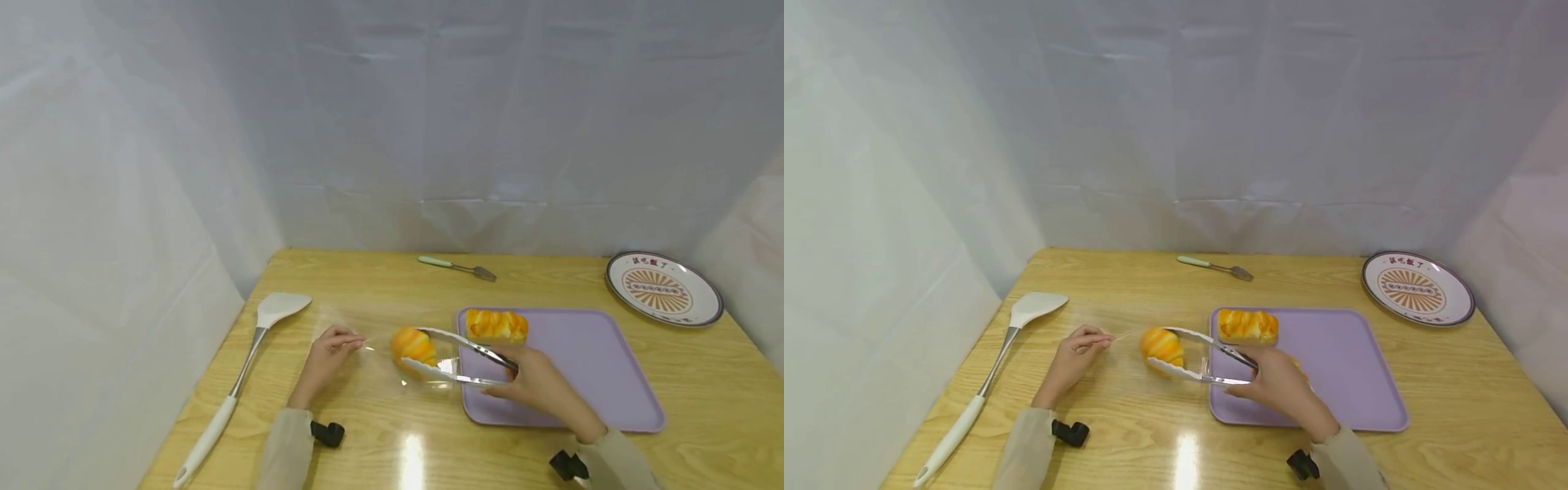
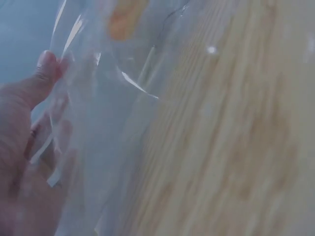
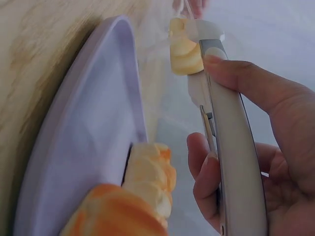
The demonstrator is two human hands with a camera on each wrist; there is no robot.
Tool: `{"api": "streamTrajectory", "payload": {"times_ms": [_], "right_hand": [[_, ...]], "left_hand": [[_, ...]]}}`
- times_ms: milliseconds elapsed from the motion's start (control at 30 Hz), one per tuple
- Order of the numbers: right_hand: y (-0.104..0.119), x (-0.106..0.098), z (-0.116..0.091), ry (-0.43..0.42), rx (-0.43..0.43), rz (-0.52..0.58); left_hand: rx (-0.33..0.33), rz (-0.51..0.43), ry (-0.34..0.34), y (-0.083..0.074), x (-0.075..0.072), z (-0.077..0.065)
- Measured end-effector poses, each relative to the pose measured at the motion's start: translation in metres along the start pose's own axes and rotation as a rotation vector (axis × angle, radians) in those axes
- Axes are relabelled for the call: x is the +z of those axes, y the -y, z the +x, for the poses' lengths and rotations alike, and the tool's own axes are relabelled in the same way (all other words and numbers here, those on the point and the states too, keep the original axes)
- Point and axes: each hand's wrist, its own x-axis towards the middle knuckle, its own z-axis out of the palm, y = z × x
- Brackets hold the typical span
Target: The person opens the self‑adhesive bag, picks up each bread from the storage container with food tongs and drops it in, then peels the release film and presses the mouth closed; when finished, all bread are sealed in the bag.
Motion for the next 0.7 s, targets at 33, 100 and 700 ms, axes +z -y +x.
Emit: {"api": "streamTrajectory", "payload": {"times_ms": [33,100,700], "right_hand": [[0.001,0.002,0.003,0.014,-0.012,0.004],[0.004,0.006,0.01,0.041,-0.037,0.015],[0.012,0.025,0.042,0.15,-0.085,0.016]], "left_hand": [[0.018,-0.005,-0.001,0.0,0.001,0.0],[0.052,-0.015,-0.005,-0.002,0.002,0.0],[0.063,0.002,-0.064,-0.003,-0.004,0.0]]}}
